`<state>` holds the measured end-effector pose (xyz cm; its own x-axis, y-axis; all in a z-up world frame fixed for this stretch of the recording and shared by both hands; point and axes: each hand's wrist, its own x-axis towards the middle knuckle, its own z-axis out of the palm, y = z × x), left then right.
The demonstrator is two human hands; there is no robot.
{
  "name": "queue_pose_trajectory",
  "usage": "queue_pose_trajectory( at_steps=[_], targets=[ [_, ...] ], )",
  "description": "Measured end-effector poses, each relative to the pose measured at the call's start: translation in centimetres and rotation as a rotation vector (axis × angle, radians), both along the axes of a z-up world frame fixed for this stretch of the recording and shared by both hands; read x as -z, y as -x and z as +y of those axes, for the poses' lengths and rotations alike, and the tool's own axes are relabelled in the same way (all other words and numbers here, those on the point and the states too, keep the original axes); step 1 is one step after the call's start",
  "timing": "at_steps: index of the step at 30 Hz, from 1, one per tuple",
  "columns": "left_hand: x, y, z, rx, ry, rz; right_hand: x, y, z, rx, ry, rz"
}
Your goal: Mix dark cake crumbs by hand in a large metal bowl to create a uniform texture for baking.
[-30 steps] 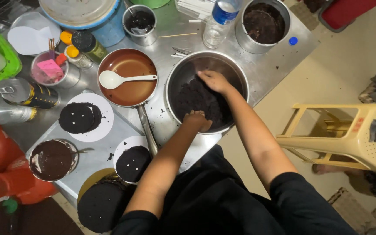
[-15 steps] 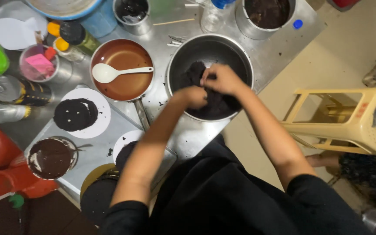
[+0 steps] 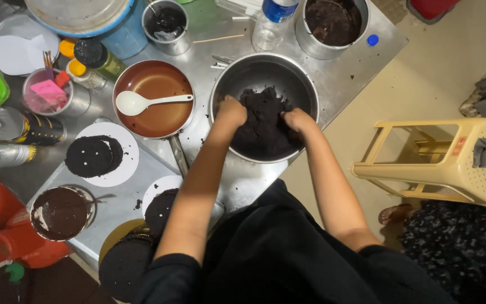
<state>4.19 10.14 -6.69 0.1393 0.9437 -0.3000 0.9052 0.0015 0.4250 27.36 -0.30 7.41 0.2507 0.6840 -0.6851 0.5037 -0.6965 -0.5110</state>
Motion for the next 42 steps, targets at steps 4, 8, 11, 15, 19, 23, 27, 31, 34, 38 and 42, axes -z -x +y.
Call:
queue_pose_trajectory(
  at_steps=[4, 8, 11, 15, 19, 23, 27, 31, 34, 38, 42],
  targets=[
    [-22.7, -0.1, -5.3, -0.265, 0.623, -0.171, -7.1, 2.5, -0.5, 0.240, 0.211, 0.158],
    [-18.1, -0.6, -5.7, -0.605, 0.786, -0.659, -4.8, 4.1, -0.5, 0.513, 0.011, 0.530],
    [-16.8, 0.8, -5.9, -0.590, 0.827, -0.788, -7.8, 6.7, -1.0, 0.490, -0.137, 0.542],
    [-16.3, -0.2, -7.4, -0.403, 0.977, -1.037, -4.3, 5.4, -1.6, 0.384, -0.609, 0.432],
    [-14.4, -0.5, -6.2, -0.345, 1.126, -0.979, -9.5, 6.8, -0.9, 0.124, -0.808, 0.115],
    [-16.9, 0.1, -6.8, -0.271, 0.849, -0.466, -12.3, 7.9, -1.4, -0.111, -0.783, -0.173],
    [-17.5, 2.3, -6.4, 0.280, 0.113, -0.178, -7.7, 9.1, -2.2, -0.426, -0.598, -0.243],
    [-22.5, 2.7, -7.7, 0.345, 0.117, -0.229, -2.9, 12.4, -5.3, -0.834, -0.525, -0.580],
    [-23.1, 3.2, -8.9, 0.139, 0.011, -0.230, 0.0, 12.4, -3.9, -0.827, -0.989, -0.910],
    [-18.1, 4.0, -9.5, 0.175, -0.357, -0.430, -8.6, 12.6, -1.3, -0.980, -0.164, -0.412],
    [-14.5, 4.2, -10.5, 0.377, -0.788, -0.378, 0.5, 11.6, 0.0, -0.887, -0.376, -0.488]
  ],
)
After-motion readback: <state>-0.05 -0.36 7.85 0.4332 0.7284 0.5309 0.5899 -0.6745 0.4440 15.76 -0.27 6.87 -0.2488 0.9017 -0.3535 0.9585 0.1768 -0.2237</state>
